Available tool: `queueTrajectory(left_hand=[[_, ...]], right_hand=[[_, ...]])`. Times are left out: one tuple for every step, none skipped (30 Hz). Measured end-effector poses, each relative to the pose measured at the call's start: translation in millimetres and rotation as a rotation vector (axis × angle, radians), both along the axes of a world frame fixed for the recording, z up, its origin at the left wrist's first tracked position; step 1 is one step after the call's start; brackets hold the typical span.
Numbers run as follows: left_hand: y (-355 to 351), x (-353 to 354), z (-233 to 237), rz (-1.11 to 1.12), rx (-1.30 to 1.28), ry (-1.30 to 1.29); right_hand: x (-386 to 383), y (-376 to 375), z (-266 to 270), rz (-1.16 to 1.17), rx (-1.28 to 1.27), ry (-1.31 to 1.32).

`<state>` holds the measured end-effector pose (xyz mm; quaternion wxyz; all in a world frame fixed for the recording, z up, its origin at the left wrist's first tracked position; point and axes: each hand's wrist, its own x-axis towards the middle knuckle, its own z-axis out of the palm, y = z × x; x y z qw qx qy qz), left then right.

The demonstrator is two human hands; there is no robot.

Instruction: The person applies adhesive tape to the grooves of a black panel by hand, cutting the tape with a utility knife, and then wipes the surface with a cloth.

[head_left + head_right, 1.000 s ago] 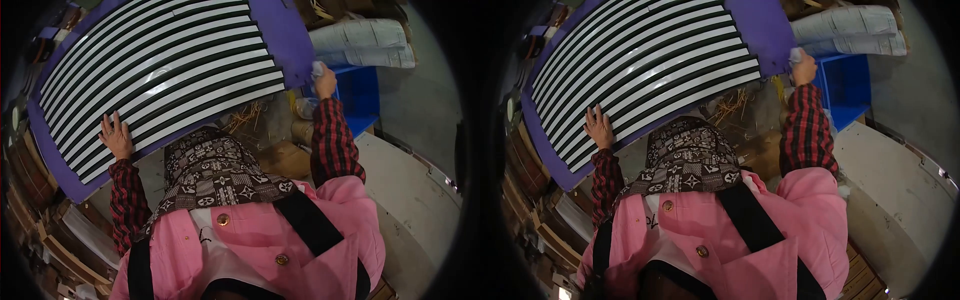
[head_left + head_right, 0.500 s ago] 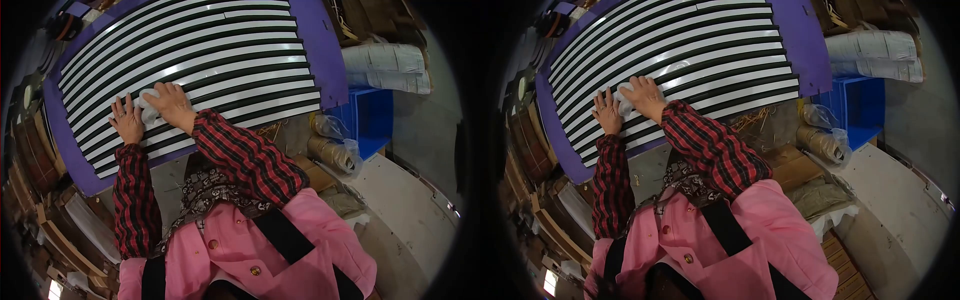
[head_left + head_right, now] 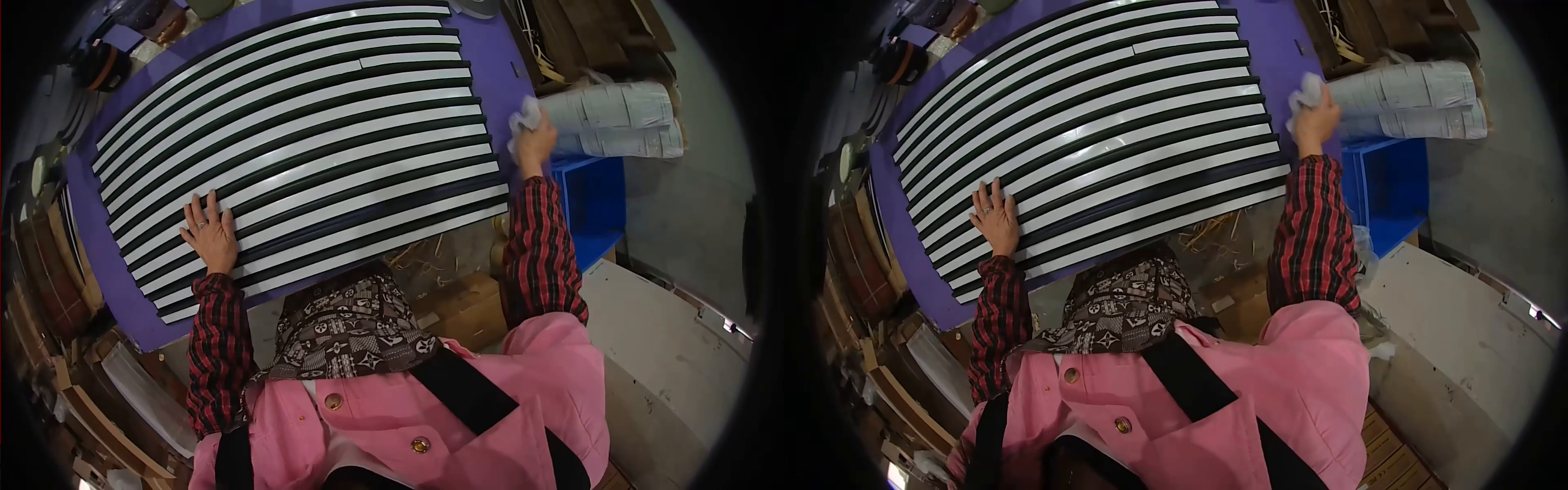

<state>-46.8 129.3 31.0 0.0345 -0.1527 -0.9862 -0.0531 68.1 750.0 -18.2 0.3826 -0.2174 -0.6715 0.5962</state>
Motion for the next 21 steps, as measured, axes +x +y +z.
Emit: queueTrajectory(left_hand=[[-2,1,0,0.009,0.024,-0.032],[-1,-1,1,0.017,0.049,-0.061],[2,-3,7,0.025,0.164,-0.046],[3,-11,8,-0.003,0.213,0.029],[5,-22,7,-0.029,0.265,0.101],[8,-36,6,-0.028,0.278,0.156],[12,-50,9,-0.021,0.237,0.155],[16,-63,8,-0.016,0.192,0.153],[21,-68,0,0.020,0.055,0.104],[19,-70,-5,0.016,0.050,0.086],[17,-72,-7,0.031,0.026,0.045],[14,-72,-8,0.045,0.001,0.005],[14,-72,-8,0.036,0.012,0.025],[14,-73,-8,0.039,0.016,0.020],[15,-71,-7,0.042,0.016,0.017],[15,-71,-6,0.044,0.017,0.016],[16,-70,-6,0.046,0.024,0.017],[15,-70,-6,0.049,0.030,0.016],[15,-70,-6,0.046,0.026,0.017],[16,-70,-6,0.038,0.024,0.021],[17,-70,-5,0.044,0.023,0.012]], right_hand=[[-14,-62,75,-0.005,-0.010,-0.003],[-55,-147,150,0.236,0.394,-0.611],[-76,-189,108,0.109,0.692,-0.464],[-87,-258,107,0.141,0.799,-0.217],[-99,-319,103,0.269,0.726,-0.356],[-112,-368,98,0.391,0.807,-0.266],[-122,-410,92,0.470,0.755,-0.242],[-132,-439,93,0.476,0.785,-0.219],[-139,-443,88,0.478,0.776,-0.229],[-143,-445,82,0.472,0.831,-0.265],[-146,-443,76,0.470,0.890,-0.303],[-147,-424,72,0.443,0.922,-0.308],[-142,-400,70,0.447,0.952,-0.330],[-137,-370,73,0.447,0.986,-0.347],[-129,-339,73,0.407,1.009,-0.309],[-118,-304,75,0.395,1.025,-0.385],[-107,-264,70,0.319,1.107,-0.472],[-95,-221,72,0.276,1.070,-0.417],[-82,-179,69,0.228,1.060,-0.622],[-72,-147,74,0.150,1.039,-0.648],[-62,-114,72,0.117,1.083,-0.675]])
